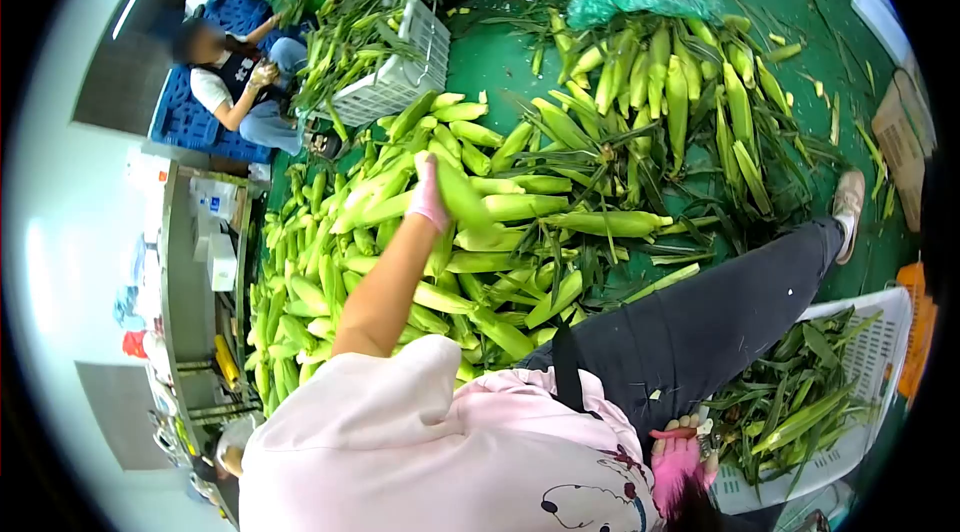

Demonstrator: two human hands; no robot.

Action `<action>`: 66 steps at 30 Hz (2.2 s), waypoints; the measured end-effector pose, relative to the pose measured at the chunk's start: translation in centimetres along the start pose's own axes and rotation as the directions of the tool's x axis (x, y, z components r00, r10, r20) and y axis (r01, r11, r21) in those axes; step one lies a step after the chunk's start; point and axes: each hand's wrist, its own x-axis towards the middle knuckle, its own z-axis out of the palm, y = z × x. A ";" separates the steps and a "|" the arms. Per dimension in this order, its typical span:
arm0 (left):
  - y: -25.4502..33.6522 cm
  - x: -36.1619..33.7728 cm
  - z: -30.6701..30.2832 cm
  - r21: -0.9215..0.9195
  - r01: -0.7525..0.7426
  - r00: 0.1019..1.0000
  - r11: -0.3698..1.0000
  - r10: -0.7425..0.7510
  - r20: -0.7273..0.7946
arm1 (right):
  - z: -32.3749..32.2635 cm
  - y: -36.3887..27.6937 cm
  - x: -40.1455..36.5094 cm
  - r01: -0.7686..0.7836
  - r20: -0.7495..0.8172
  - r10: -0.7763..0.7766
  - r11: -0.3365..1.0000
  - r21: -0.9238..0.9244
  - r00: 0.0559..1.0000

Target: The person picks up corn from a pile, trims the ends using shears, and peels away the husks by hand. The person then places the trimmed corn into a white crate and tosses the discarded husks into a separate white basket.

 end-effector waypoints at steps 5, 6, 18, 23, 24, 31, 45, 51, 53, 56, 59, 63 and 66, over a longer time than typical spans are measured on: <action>7.6 1.1 -12.8 0.863 0.096 0.899 0.495 0.329 -0.288 | 0.8 0.3 1.0 0.035 0.206 -0.030 0.999 -0.021 0.978; 7.7 -0.8 -11.7 0.947 0.275 0.806 0.165 0.497 -0.321 | 4.1 1.0 0.3 0.079 -0.049 -0.082 0.995 -0.068 0.995; -29.4 3.8 19.8 0.589 -0.435 0.871 -0.681 -0.151 0.468 | 8.0 2.2 -2.8 0.229 0.109 -0.264 0.938 0.259 0.958; -33.2 10.4 17.3 0.913 -0.403 0.737 0.055 -0.573 0.360 | 8.0 -3.6 -3.6 0.255 0.264 -0.226 0.964 -0.080 0.938; -32.7 11.5 16.5 0.932 -0.205 0.637 0.300 -0.682 0.359 | 6.6 -6.0 -3.2 0.277 0.245 -0.220 0.934 -0.226 0.944; -17.3 -7.3 22.2 0.694 0.033 0.696 0.719 -0.515 0.500 | -4.5 -16.7 3.6 -0.434 -0.378 0.400 0.056 -0.899 0.835; -32.7 -33.5 41.8 0.817 -0.096 0.430 0.568 -0.717 0.549 | -16.0 -39.3 9.9 -0.410 -0.452 -0.735 0.257 -0.875 0.505; -43.3 -34.6 42.0 0.943 0.083 0.170 0.323 -0.937 0.306 | -22.4 -41.7 17.6 -0.495 -0.557 -0.754 0.358 -0.792 0.347; -43.4 -34.7 41.4 0.949 -0.040 0.241 0.314 -0.918 0.314 | -24.6 -42.7 18.4 -0.509 -0.518 -0.765 0.294 -0.809 0.382; -44.2 -32.8 40.3 0.916 -0.197 0.213 0.350 -0.897 0.388 | -21.5 -43.4 15.2 -0.370 -0.613 -0.523 0.499 -0.783 0.592; -44.4 -32.8 39.9 0.890 -0.265 0.260 0.371 -0.861 0.436 | -15.6 -39.9 12.1 -0.353 -0.562 -0.492 0.456 -0.817 0.665; -46.9 -30.3 37.4 0.866 -0.253 0.347 0.432 -0.795 0.498 | -9.5 -27.8 9.4 -0.003 -0.407 -0.833 0.438 -0.899 0.374; -48.7 -26.5 36.5 0.915 -0.088 0.276 0.393 -0.873 0.402 | -4.9 -19.7 4.2 0.607 -0.583 -0.710 0.678 -0.414 0.395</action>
